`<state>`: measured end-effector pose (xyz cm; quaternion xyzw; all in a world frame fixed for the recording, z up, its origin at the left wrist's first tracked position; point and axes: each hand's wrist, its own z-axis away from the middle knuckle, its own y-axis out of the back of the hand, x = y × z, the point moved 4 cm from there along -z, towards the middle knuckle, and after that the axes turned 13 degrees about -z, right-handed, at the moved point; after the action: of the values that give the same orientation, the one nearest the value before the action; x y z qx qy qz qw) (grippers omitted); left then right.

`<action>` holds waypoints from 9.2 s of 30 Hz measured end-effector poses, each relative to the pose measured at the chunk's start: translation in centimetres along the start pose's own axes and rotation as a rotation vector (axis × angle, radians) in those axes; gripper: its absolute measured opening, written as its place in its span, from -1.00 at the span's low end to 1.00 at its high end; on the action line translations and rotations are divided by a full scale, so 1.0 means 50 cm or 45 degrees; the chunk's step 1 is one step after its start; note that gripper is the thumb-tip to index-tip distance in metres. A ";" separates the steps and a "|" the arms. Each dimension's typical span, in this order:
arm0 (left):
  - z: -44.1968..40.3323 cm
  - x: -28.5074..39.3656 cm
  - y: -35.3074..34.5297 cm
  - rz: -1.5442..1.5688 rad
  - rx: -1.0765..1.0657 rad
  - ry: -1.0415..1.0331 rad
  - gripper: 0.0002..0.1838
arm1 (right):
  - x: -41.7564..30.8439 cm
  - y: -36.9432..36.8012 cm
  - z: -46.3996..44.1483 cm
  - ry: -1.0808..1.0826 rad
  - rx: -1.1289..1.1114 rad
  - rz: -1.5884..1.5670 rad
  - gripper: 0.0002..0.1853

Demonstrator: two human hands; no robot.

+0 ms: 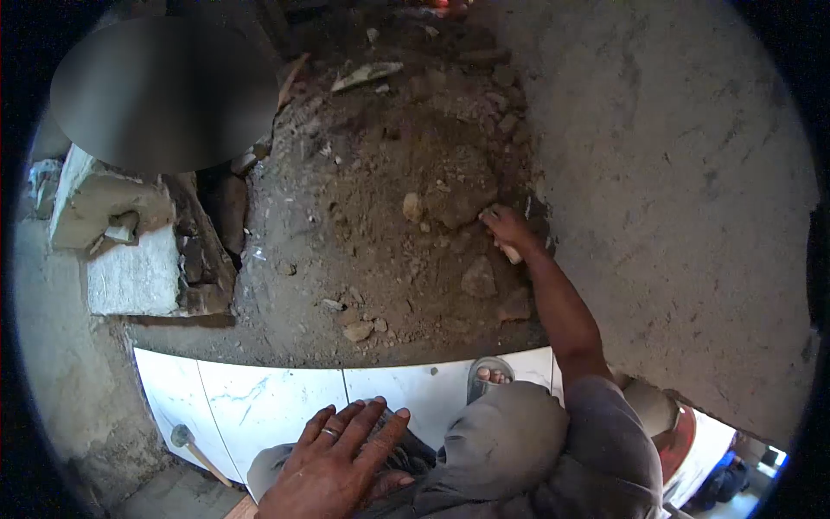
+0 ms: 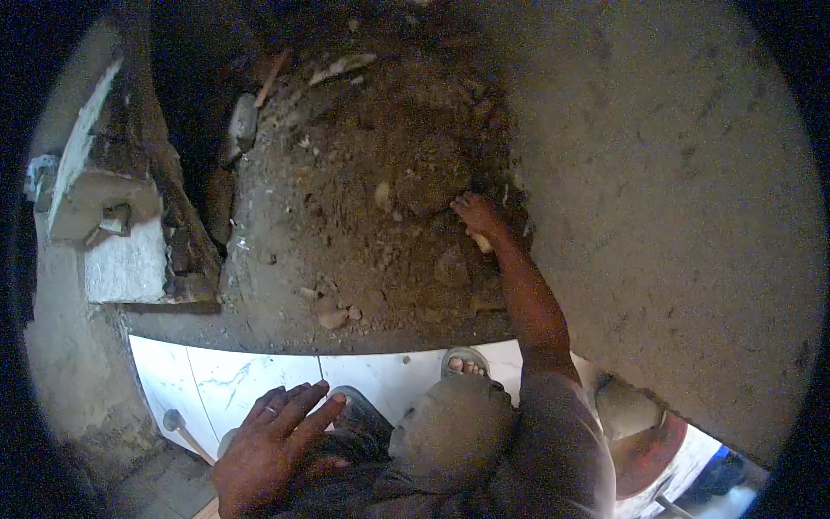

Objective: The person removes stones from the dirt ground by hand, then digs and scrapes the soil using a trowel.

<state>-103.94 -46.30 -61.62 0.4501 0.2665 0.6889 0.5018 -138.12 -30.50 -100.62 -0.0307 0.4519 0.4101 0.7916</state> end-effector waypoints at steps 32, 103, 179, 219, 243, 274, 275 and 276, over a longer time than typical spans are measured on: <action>0.050 -0.015 -0.015 -0.031 0.117 -0.132 -0.32 | -0.049 -0.023 0.155 0.458 0.160 -0.299 -0.57; -0.003 -0.028 -0.027 -0.025 0.003 0.107 -0.34 | -0.085 -0.241 -0.078 0.218 -0.400 0.028 -0.45; 0.159 -1.123 -0.251 -0.592 0.338 1.020 -0.09 | -0.391 -0.364 -0.001 0.335 -0.175 0.845 -0.41; 0.154 -1.000 -0.165 -0.247 0.426 1.246 -0.12 | -0.143 -0.652 0.046 -0.266 -0.148 -0.456 -0.72; 0.155 -1.017 -0.183 -0.229 0.477 1.235 -0.11 | -0.569 -0.790 -0.079 0.956 -0.466 1.196 -0.59; 0.154 -0.998 -0.176 -0.281 0.528 1.243 -0.10 | -0.530 -0.565 -0.242 0.538 -0.058 0.863 -0.52; 0.155 -1.000 -0.172 -0.282 0.515 1.261 -0.10 | -0.508 -0.566 -0.229 0.534 -0.055 0.865 -0.52; 0.153 -1.003 -0.164 -0.281 0.525 1.263 -0.10 | -0.493 -0.578 -0.184 0.538 -0.110 0.927 -0.52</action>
<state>-88.89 -90.73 -82.55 0.1296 0.6464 0.6951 0.2865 -131.19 -68.82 -97.07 0.0143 0.5681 0.6661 0.4830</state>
